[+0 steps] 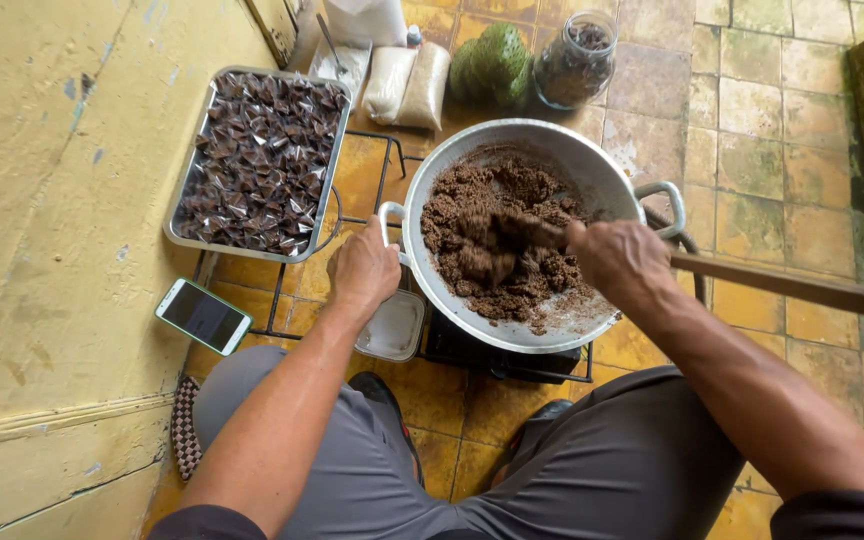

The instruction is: Stirring a thick brown food mixture in a large pot using a wooden paddle

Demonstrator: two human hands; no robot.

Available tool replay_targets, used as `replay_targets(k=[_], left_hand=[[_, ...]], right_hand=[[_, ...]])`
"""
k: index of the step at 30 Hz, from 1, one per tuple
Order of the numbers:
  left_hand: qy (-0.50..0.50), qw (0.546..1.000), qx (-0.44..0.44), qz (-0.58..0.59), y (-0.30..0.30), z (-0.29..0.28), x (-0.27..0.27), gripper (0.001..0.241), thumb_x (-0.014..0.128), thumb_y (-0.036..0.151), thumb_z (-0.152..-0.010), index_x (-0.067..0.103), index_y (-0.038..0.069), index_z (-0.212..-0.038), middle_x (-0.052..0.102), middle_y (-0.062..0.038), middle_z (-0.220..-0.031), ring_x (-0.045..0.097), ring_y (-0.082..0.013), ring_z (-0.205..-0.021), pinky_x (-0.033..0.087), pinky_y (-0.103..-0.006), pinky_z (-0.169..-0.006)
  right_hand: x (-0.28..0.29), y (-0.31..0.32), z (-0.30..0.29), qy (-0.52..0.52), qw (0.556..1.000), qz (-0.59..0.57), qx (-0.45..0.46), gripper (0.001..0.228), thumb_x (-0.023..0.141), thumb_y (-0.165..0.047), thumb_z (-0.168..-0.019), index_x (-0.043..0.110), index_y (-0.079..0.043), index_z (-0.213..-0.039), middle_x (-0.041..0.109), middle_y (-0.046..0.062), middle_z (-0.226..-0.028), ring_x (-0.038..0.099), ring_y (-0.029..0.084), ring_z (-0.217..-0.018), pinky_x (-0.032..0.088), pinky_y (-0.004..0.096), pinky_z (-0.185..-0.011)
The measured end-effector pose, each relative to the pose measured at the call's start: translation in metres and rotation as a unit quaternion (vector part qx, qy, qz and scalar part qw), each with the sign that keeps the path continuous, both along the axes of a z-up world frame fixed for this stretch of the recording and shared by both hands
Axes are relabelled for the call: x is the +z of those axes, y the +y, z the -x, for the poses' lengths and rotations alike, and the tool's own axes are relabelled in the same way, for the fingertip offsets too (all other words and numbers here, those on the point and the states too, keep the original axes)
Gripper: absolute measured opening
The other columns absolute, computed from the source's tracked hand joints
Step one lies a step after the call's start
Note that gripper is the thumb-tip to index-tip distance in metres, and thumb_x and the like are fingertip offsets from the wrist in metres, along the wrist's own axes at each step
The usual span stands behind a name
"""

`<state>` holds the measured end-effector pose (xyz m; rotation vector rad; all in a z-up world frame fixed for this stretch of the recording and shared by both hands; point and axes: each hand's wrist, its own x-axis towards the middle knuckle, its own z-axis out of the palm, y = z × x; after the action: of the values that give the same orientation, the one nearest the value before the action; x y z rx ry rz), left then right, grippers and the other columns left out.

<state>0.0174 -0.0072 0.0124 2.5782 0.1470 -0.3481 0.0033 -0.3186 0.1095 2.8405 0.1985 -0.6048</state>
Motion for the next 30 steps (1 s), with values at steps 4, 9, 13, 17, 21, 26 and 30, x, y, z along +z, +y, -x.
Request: replay_targets(k=[4,9,13,17,21,26,30], left_hand=[[0.011,0.993,-0.074,-0.090,0.015,-0.022,-0.033,0.064,0.060,0.034,-0.091,0.051,0.002,-0.145,0.073,-0.026,-0.108,0.070,-0.0453,-0.108,0.057,-0.0630,-0.085],[0.064,0.988,-0.118,-0.081,0.016,-0.023,-0.002,0.056,0.063,0.024,-0.087,0.060,-0.009,-0.133,0.072,-0.031,-0.110,0.067,-0.0505,-0.112,0.052,-0.0665,-0.093],[0.059,0.990,-0.103,-0.077,0.010,-0.022,0.012,0.046,0.057,0.023,-0.092,0.066,-0.008,-0.125,0.073,-0.029,-0.109,0.069,-0.0487,-0.111,0.054,-0.0635,-0.092],[0.060,0.997,-0.052,0.006,0.012,-0.011,0.034,0.042,0.055,0.027,-0.092,0.067,-0.003,-0.119,0.072,-0.029,-0.110,0.066,-0.0491,-0.113,0.052,-0.0629,-0.095],[0.095,0.995,0.027,0.030,0.008,-0.020,0.032,0.033,0.056,0.033,-0.102,0.060,0.009,-0.124,0.068,-0.013,-0.114,0.064,-0.0281,-0.103,0.051,-0.0467,-0.089],[0.070,0.995,0.018,0.075,0.014,-0.021,0.026,0.032,0.059,0.026,-0.100,0.065,0.005,-0.122,0.071,-0.018,-0.103,0.068,-0.0359,-0.099,0.054,-0.0514,-0.085],[0.014,0.996,0.000,0.090,0.021,-0.033,-0.004,0.026,0.062,0.016,-0.096,0.068,-0.001,-0.114,0.072,-0.025,-0.094,0.072,-0.0433,-0.095,0.060,-0.0533,-0.085]], right_hand=[[-0.006,-0.022,0.017,0.007,0.994,0.081,0.072,0.027,0.036,-0.006,-0.105,0.058,-0.007,-0.121,0.053,-0.002,-0.059,0.061,0.015,-0.054,0.057,0.036,-0.054],[0.014,-0.045,0.024,-0.010,0.999,0.017,0.051,0.025,0.043,-0.013,-0.106,0.059,-0.011,-0.126,0.073,0.014,-0.090,0.063,0.014,-0.057,0.054,0.029,-0.055],[0.026,-0.061,0.038,-0.025,0.997,0.047,0.057,0.028,0.045,-0.014,-0.106,0.060,-0.011,-0.128,0.075,0.014,-0.098,0.064,0.010,-0.056,0.056,0.027,-0.054],[0.046,-0.061,0.058,0.017,0.992,0.099,0.070,0.026,0.041,-0.017,-0.107,0.065,-0.012,-0.117,0.075,0.009,-0.089,0.067,0.010,-0.055,0.058,0.025,-0.058],[0.047,-0.050,0.066,0.131,0.984,0.108,-0.049,0.027,0.034,-0.027,-0.115,0.060,-0.020,-0.116,0.058,-0.006,-0.067,0.050,0.008,-0.052,0.047,0.025,-0.045],[0.015,-0.038,0.088,0.139,0.987,0.072,-0.028,0.036,0.032,-0.027,-0.113,0.065,-0.013,-0.112,0.065,0.006,-0.076,0.063,0.018,-0.057,0.054,0.035,-0.053],[-0.015,-0.002,0.110,0.086,0.994,0.044,0.049,0.038,0.030,-0.012,-0.106,0.063,-0.010,-0.125,0.074,0.013,-0.092,0.074,0.017,-0.070,0.062,0.032,-0.062]])
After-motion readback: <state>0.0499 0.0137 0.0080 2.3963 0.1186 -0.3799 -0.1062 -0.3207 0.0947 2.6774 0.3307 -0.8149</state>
